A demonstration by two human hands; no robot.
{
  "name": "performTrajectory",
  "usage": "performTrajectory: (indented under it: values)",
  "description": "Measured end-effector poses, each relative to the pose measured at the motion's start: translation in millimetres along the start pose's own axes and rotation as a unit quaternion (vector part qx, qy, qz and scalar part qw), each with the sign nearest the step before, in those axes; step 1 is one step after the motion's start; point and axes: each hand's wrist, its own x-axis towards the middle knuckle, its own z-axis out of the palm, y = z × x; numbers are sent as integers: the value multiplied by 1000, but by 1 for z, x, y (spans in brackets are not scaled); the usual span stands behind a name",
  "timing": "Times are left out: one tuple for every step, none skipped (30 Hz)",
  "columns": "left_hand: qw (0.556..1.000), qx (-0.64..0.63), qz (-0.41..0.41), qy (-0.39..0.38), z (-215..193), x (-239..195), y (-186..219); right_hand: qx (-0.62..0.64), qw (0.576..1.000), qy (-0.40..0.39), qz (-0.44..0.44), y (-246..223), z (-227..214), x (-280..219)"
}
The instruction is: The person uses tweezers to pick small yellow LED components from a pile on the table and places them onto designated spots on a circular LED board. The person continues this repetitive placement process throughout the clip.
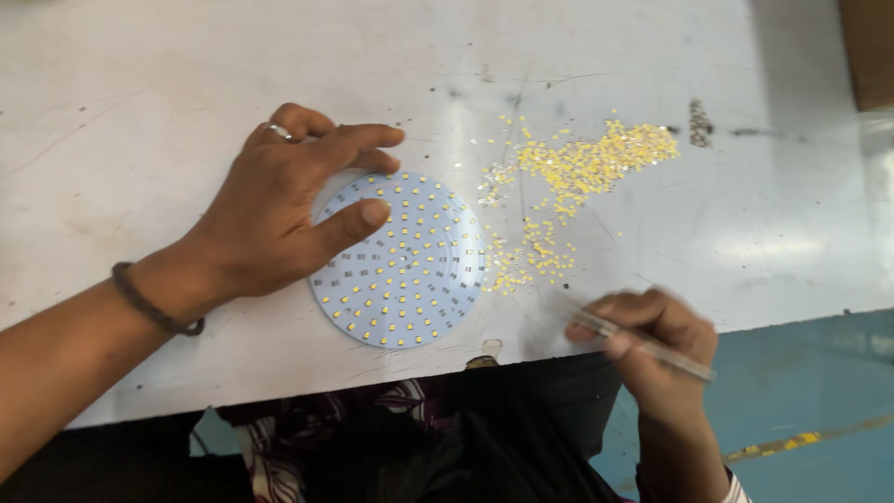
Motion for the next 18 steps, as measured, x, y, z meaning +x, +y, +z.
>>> performTrajectory:
  values:
    - [1000, -8, 2, -4, 0, 0, 0, -17, 999, -36, 1, -4, 4, -4]
    - [1000, -16, 5, -9, -1, 0, 0, -33, 997, -71, 0, -7, 8, -5]
    - [1000, -13, 7, -7, -1, -1, 0, -89, 992, -89, -2, -9, 10, -5]
    - [1000, -11, 8, -6, -1, -2, 0, -145, 984, -106, -3, -12, 13, -4]
    - [1000, -9, 10, -5, -2, -2, 0, -201, 972, -122, -5, -15, 15, -3]
    - [1000, -8, 11, -5, -2, -3, -1, -222, 967, -124, -18, -17, 18, -2]
    - [1000, -8, 11, -4, -2, -3, -1, -243, 961, -127, -31, -18, 20, 0]
    - [1000, -8, 12, -4, -1, -4, -2, -264, 955, -129, -44, -18, 22, 1]
    - [1000, -8, 11, -6, -1, -4, -2, -273, 952, -136, -33, -19, 22, 2]
    - [1000, -8, 11, -7, 0, -4, -3, -282, 948, -143, -23, -19, 22, 3]
    - [1000, -7, 10, -8, 0, -4, -4, -291, 945, -150, -13, -19, 21, 3]
    - [1000, -10, 11, -9, 0, -5, -4, -291, 946, -142, -27, -17, 21, 3]
    - [1000, -12, 12, -9, 0, -5, -5, -291, 946, -133, -42, -13, 22, 5]
    - [1000, -14, 13, -9, 0, -5, -6, -292, 947, -124, -56, -9, 22, 7]
    - [1000, -17, 11, -10, -1, -5, -6, -283, 951, -111, -61, -5, 22, 10]
    - [1000, -20, 9, -12, -1, -6, -6, -275, 954, -98, -65, -1, 22, 14]
    - [1000, -23, 7, -14, -1, -6, -6, -267, 957, -85, -68, 2, 21, 19]
    - [1000, -22, 8, -14, -1, -6, -6, -273, 954, -103, -71, 4, 19, 22]
